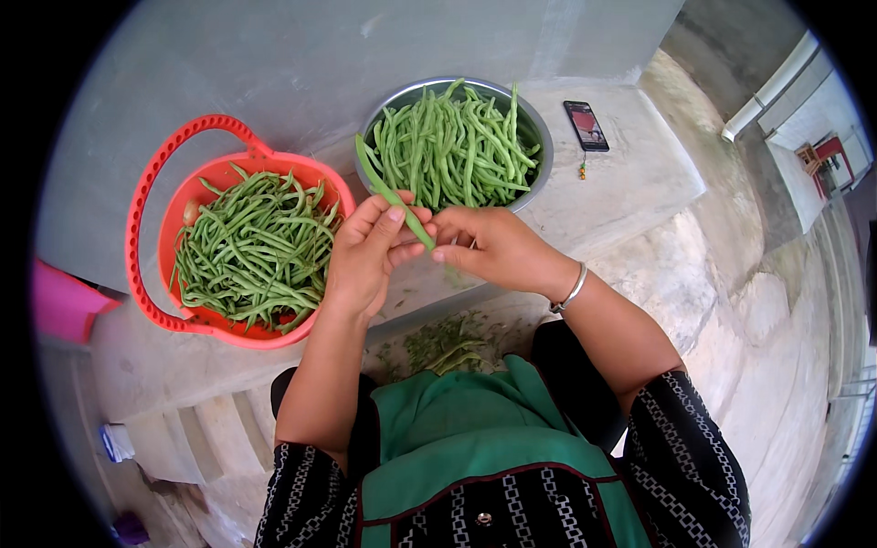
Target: The person sits on the floor and trims green beans by hand. They pick beans from a red basket, snap off the ends, and place the trimmed beans into a metal bowl.
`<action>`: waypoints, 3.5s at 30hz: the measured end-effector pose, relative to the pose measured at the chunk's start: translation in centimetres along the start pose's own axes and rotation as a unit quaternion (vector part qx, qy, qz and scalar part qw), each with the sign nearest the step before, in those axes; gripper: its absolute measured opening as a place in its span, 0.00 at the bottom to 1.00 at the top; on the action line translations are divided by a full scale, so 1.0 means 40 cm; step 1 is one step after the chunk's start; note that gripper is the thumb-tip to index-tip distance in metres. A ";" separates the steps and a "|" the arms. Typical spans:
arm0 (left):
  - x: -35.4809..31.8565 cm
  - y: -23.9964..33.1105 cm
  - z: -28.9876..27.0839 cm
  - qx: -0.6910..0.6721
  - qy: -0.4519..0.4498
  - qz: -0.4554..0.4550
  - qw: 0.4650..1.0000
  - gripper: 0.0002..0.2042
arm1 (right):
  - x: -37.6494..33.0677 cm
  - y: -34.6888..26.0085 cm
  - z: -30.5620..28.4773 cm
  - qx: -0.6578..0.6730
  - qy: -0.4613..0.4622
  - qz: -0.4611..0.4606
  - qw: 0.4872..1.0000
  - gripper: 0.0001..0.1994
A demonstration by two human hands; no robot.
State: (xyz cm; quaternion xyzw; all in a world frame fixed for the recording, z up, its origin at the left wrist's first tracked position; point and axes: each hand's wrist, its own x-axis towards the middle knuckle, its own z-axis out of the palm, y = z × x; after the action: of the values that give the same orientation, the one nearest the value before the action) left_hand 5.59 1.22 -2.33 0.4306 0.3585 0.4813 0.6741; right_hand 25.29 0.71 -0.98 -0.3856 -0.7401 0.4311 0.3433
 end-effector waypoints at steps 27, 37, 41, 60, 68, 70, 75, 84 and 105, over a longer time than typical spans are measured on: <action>-0.147 0.164 -0.451 0.521 0.274 0.043 0.808 0.09 | 0.325 -0.032 0.264 -0.238 -0.042 -0.196 0.950 0.09; -0.252 0.212 -0.531 0.478 0.326 0.078 0.812 0.07 | 0.331 -0.034 0.509 -0.450 -0.188 -0.105 0.867 0.19; -0.267 0.218 -0.547 0.463 0.337 0.115 0.811 0.07 | 0.361 -0.057 0.473 -0.420 -0.175 -0.126 0.882 0.17; -0.210 0.187 -0.476 0.449 0.270 0.106 0.845 0.07 | 0.389 0.036 0.390 -0.397 -0.098 -0.187 0.893 0.10; -0.194 0.176 -0.429 0.362 0.289 0.187 0.867 0.06 | 0.389 -0.039 0.320 0.095 -0.041 -0.003 0.995 0.09; -0.171 0.163 -0.369 0.282 0.251 0.171 0.910 0.06 | 0.360 -0.043 0.310 0.167 -0.061 -0.029 0.984 0.09; -0.147 0.154 -0.226 0.442 0.208 0.255 0.834 0.12 | 0.280 -0.063 0.260 0.179 -0.073 0.043 0.980 0.09; -0.100 0.113 -0.045 0.482 0.041 0.258 0.836 0.14 | 0.097 -0.098 0.084 -0.022 0.020 -0.033 0.999 0.07; -0.004 0.035 -0.026 0.014 0.026 0.133 0.991 0.05 | 0.023 0.002 -0.001 -0.083 0.096 -0.135 0.983 0.08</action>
State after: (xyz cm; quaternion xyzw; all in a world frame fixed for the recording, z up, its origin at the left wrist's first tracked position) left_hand 4.16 1.56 -1.42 0.4716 0.3223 0.5723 0.5884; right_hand 24.91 1.53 -0.88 -0.3491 -0.7822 0.2788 0.4342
